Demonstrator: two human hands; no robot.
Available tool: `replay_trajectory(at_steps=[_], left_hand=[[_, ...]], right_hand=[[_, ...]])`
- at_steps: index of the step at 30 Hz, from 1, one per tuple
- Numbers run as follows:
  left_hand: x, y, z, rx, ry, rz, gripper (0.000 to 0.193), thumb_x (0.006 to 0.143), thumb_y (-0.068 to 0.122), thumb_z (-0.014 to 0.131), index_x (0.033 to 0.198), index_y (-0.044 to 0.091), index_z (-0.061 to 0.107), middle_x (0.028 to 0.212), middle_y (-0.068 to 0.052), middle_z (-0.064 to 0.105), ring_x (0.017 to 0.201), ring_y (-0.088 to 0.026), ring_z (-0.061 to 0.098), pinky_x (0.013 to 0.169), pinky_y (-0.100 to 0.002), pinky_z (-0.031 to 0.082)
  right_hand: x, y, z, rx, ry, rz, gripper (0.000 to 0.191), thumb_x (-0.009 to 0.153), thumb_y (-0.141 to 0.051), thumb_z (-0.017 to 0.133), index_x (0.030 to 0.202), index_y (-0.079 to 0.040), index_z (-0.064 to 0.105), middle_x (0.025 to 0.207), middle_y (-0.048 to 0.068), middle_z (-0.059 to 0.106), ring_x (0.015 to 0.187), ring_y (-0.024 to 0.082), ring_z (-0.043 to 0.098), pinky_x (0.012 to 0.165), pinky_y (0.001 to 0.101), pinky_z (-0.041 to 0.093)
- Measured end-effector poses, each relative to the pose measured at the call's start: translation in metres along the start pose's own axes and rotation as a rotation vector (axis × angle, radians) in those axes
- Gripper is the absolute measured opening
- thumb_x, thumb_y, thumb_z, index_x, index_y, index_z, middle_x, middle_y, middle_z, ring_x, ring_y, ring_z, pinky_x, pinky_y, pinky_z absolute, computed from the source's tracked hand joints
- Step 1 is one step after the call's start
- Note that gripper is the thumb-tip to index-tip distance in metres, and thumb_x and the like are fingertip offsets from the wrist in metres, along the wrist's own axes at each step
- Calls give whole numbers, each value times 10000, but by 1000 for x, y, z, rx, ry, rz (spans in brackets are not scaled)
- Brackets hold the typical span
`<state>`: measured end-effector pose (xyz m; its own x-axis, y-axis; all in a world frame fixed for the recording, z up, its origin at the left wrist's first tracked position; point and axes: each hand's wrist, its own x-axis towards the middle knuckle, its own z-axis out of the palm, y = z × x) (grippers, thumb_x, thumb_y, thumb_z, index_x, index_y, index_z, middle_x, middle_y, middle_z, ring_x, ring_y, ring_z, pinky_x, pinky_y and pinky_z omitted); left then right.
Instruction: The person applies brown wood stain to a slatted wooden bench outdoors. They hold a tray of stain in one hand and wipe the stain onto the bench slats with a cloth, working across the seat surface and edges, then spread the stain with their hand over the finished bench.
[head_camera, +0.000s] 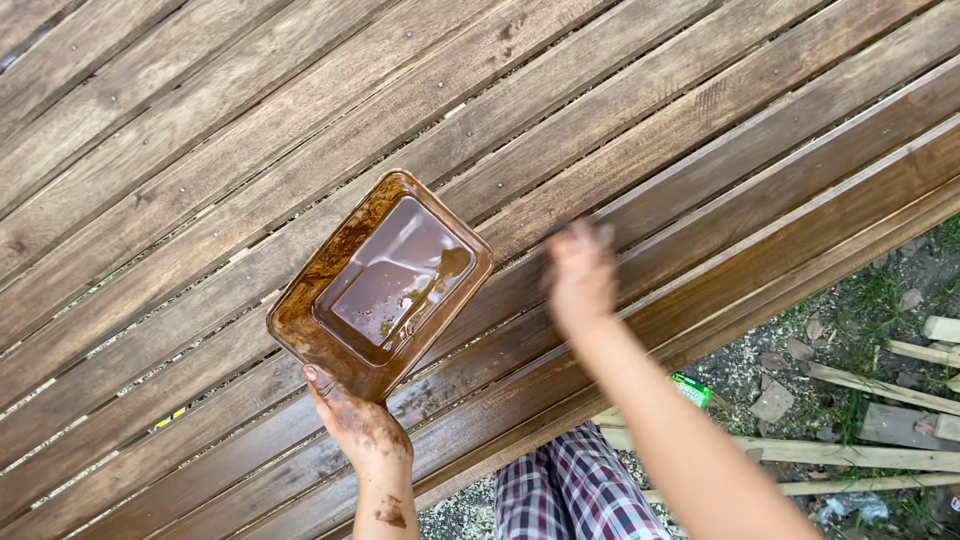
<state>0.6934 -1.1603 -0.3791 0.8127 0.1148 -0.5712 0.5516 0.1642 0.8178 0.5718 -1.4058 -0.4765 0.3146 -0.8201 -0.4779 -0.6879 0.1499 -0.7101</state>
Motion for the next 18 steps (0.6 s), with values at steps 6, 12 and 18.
replay_trajectory(at_steps=[6, 12, 18], left_hand=[[8, 11, 2, 32, -64, 101, 655, 1017, 522, 482, 1506, 92, 410, 1528, -99, 508, 1346, -264, 525, 1161, -433, 385], [17, 5, -14, 30, -102, 60, 631, 1041, 433, 455, 1568, 116, 317, 1577, -97, 433, 1427, -247, 442, 1205, -427, 329], [15, -3, -25, 68, -153, 72, 638, 1010, 294, 485, 1586, 122, 271, 1554, -117, 417, 1422, -262, 438, 1222, -455, 317]], right_hand=[[-56, -57, 84, -1241, -501, -625, 379, 882, -120, 655, 1260, -105, 649, 1371, 233, 580, 1233, 405, 602, 879, 508, 595], [45, -69, -32, -1280, -259, -375, 172, 831, -42, 668, 981, 25, 719, 1039, 234, 703, 993, 344, 696, 767, 447, 633], [31, -80, -21, -1296, -218, -466, 200, 933, -80, 631, 1075, 42, 699, 1008, 234, 721, 875, 312, 749, 693, 420, 654]])
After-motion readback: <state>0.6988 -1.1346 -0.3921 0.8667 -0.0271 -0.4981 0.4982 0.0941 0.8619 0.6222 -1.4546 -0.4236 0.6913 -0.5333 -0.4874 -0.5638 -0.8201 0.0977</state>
